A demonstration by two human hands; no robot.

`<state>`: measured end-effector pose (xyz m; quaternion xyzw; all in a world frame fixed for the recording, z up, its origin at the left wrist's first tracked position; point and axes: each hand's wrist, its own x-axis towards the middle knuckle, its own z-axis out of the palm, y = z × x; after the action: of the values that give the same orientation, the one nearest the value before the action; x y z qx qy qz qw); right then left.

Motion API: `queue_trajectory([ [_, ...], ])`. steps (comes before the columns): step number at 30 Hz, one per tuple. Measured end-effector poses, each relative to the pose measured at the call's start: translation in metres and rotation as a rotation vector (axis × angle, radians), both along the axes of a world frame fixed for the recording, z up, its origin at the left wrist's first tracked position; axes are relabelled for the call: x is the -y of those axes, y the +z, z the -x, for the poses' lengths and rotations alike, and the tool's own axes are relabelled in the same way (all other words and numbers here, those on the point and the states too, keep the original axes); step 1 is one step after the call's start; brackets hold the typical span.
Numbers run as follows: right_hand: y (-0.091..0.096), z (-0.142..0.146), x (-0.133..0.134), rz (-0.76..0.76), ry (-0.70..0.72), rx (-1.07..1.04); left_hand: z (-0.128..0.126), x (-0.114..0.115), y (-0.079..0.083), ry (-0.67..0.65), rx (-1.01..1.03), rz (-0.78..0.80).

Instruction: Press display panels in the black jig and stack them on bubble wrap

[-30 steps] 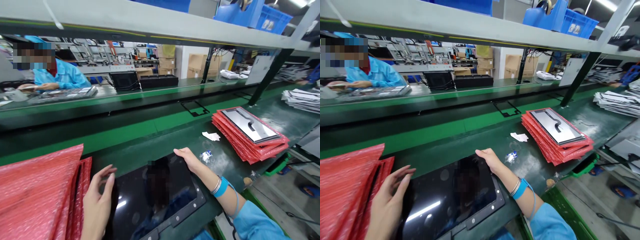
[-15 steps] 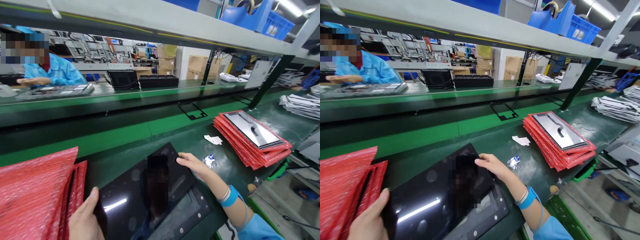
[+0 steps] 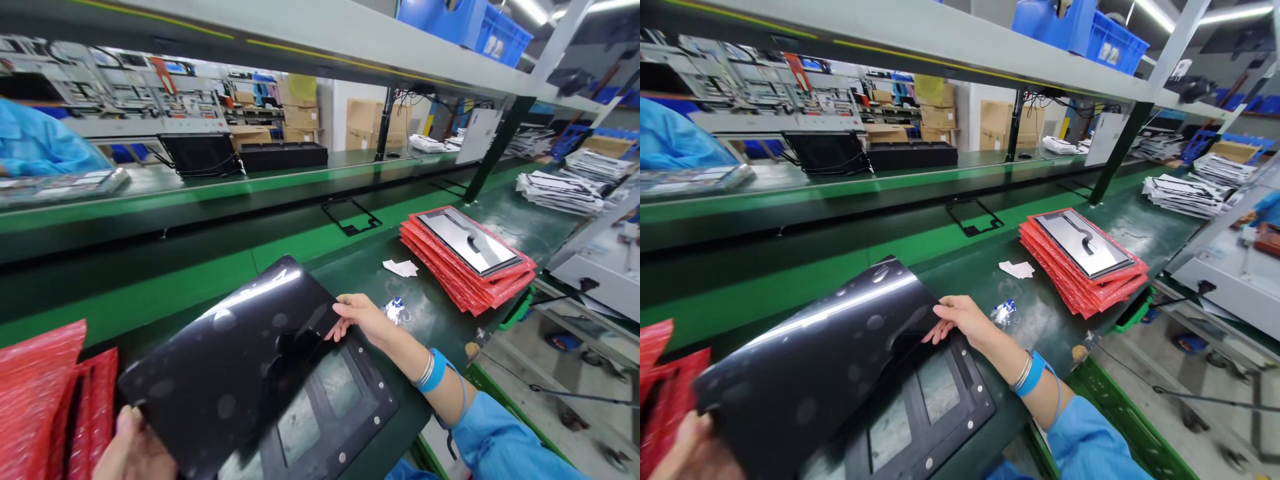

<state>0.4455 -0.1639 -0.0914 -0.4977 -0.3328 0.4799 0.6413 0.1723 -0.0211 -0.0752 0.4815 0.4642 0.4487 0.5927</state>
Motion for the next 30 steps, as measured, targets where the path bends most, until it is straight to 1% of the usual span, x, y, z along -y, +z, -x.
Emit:
queue_trajectory([
  [2, -0.002, -0.001, 0.000, -0.027, -0.059, -0.009, -0.004, 0.007, 0.007, -0.039, 0.023, 0.122],
  [4, -0.004, -0.003, 0.000, -0.039, -0.097, -0.013, -0.008, 0.014, 0.015, -0.163, 0.011, 0.204],
  [6, -0.006, -0.006, 0.000, -0.035, -0.118, -0.012, -0.012, 0.021, 0.020, -0.295, -0.029, 0.183],
  [7, -0.008, -0.009, -0.001, -0.029, -0.126, -0.010, -0.014, 0.025, 0.021, -0.327, -0.044, 0.152],
  [10, -0.013, -0.015, -0.001, -0.007, -0.152, 0.001, -0.017, 0.035, 0.021, -0.326, -0.025, 0.094],
  [14, -0.021, -0.018, 0.001, 0.035, -0.178, 0.015, -0.020, 0.047, 0.014, -0.322, 0.047, 0.119],
  [17, -0.022, -0.017, 0.001, 0.064, -0.177, 0.015, -0.020, 0.046, 0.007, -0.306, 0.103, 0.132],
  [19, -0.019, -0.015, -0.007, 0.078, -0.169, 0.012, -0.016, 0.040, 0.005, -0.281, 0.167, 0.136],
  [21, -0.012, -0.015, -0.024, 0.089, -0.161, 0.009, -0.010, 0.033, 0.005, -0.262, 0.257, 0.150],
  [22, -0.007, -0.015, -0.036, 0.093, -0.161, 0.008, -0.006, 0.030, 0.005, -0.258, 0.311, 0.156],
  [25, 0.007, -0.013, -0.087, 0.102, -0.177, 0.005, 0.002, 0.027, 0.008, -0.251, 0.437, 0.145],
  [28, 0.016, -0.006, -0.141, 0.123, -0.210, 0.010, 0.003, 0.031, 0.008, -0.239, 0.444, 0.120],
  [30, 0.019, -0.001, -0.168, 0.141, -0.239, 0.026, 0.003, 0.034, 0.006, -0.252, 0.417, 0.106],
])
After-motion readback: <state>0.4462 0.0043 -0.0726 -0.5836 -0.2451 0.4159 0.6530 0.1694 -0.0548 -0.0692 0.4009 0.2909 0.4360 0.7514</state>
